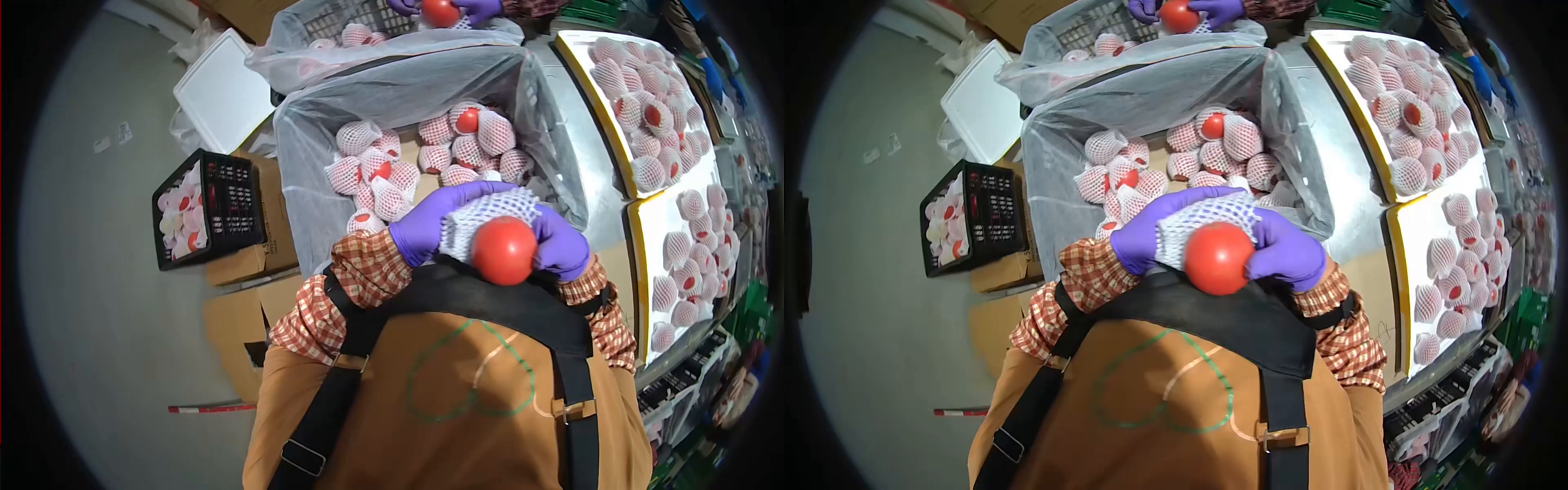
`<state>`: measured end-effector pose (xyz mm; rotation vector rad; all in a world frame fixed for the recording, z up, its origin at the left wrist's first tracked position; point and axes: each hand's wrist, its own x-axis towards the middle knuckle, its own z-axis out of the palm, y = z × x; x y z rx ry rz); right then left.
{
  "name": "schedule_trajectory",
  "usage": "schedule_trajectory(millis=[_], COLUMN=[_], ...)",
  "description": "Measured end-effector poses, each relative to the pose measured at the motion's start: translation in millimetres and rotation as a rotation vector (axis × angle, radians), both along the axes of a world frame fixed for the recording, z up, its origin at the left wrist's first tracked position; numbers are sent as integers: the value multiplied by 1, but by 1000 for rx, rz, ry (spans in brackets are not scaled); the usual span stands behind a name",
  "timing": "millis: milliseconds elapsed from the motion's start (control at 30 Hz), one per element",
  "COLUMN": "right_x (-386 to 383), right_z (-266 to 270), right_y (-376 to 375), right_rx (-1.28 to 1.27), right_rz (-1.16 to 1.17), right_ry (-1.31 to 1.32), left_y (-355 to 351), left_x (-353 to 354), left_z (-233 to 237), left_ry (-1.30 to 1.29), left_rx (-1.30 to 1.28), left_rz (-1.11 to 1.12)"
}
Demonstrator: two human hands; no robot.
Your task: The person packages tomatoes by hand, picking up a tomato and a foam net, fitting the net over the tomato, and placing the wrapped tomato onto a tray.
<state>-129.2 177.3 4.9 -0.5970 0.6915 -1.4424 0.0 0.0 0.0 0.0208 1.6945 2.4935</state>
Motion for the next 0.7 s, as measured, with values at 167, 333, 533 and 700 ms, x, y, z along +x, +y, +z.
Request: schedule_trajectory(millis=[167, 333, 533, 700], right_x=[-14, -2, 14, 11], right_z=[0, 9, -9, -10], right_y=[4, -23, -39, -45], right_rx=[144, 176, 63, 126], right_rz=[-113, -467, -543, -461], right_ry=[156, 659, 662, 634], left_y=[-3, 10, 8, -2], left_x=[9, 31, 18, 22], left_z=[7, 25, 30, 19], left_ry=[-101, 142, 188, 117], left_rx=[72, -584, -1246, -739], left_rz=[337, 594, 627, 467])
